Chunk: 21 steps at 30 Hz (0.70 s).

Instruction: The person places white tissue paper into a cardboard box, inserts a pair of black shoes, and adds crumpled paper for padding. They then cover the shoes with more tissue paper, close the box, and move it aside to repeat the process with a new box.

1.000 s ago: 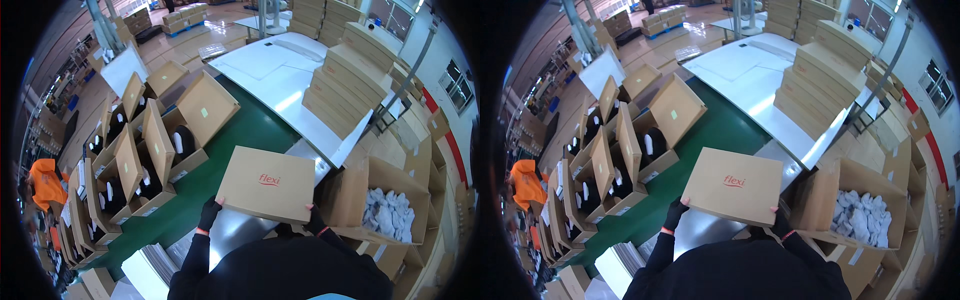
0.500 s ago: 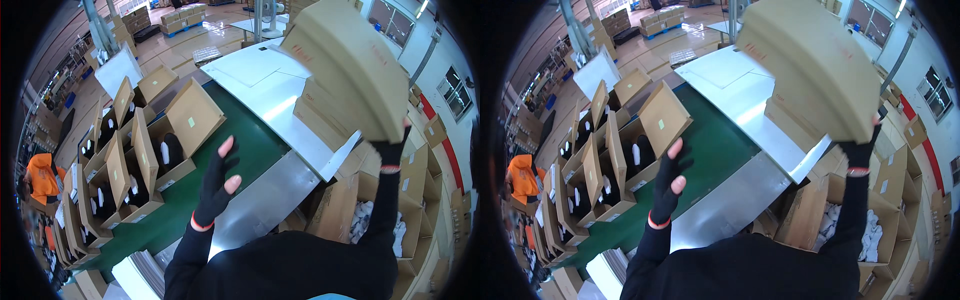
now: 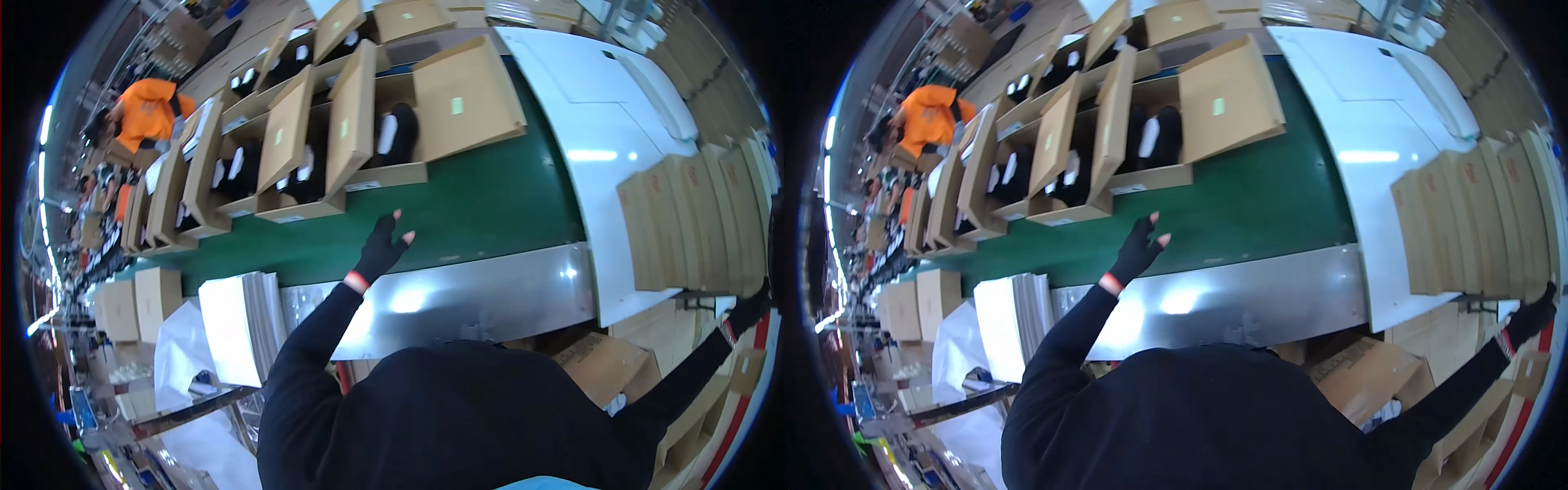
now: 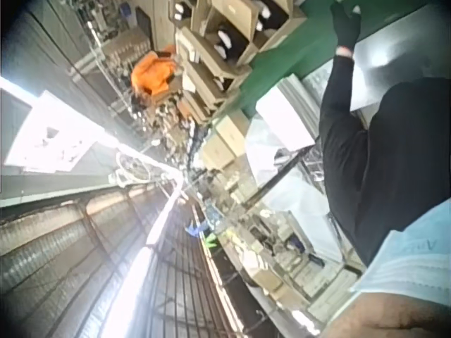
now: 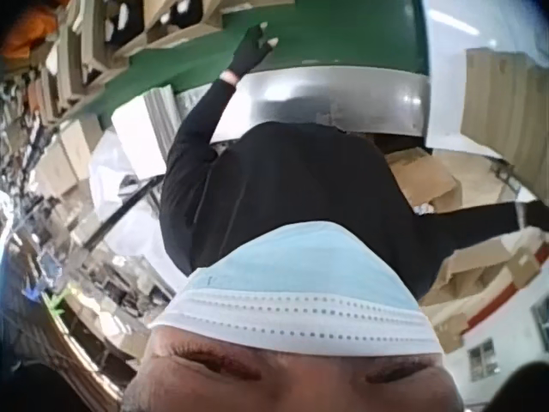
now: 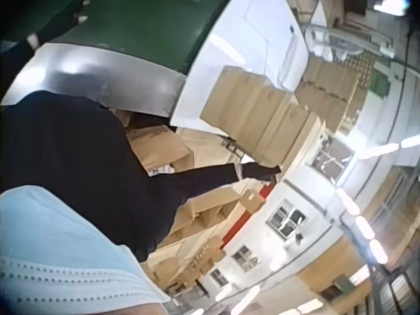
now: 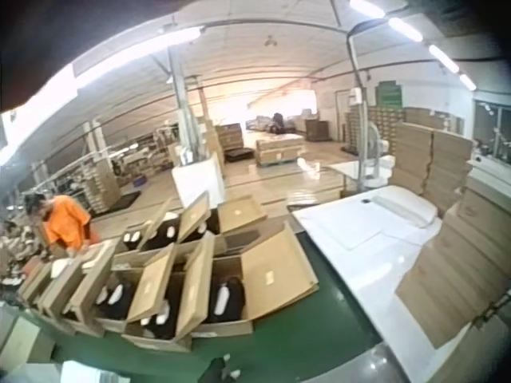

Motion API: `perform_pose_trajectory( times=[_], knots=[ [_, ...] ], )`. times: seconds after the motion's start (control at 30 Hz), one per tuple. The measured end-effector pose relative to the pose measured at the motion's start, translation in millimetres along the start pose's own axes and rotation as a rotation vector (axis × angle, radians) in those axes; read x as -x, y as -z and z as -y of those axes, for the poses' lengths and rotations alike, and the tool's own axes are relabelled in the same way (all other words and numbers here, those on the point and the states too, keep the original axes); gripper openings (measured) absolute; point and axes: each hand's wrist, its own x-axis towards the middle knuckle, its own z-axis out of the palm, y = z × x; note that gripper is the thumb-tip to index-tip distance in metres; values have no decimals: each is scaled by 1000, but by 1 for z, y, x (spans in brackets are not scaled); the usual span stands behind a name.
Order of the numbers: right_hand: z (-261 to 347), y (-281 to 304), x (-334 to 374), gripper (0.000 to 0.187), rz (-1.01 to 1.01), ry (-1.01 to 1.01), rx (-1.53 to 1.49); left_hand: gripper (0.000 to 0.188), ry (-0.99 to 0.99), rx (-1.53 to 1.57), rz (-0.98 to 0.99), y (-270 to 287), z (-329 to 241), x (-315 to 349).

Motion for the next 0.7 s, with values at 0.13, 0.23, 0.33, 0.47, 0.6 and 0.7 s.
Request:
perform_pose_trajectory(
  times=[0.13,0.23,0.33,0.47,0.6,0.7],
  knots=[
    [136,66,35,45,-219,131,-276,62,-195,-436,-174,11,49,-65],
    [227,122,71,50,-137,64,-621,50,-196,-661,-140,-1,75,-126],
    [286,140,110,51,62,58,-689,36,-223,-751,-226,-15,140,-164],
    [334,166,165,56,293,265,-769,19,-213,-414,-10,-20,75,-166],
    [410,184,212,51,529,218,-1032,19,-431,-469,61,-12,-2,-101],
    [477,216,236,42,583,754,-961,18,-467,-297,168,-4,-43,-9]
  ],
)
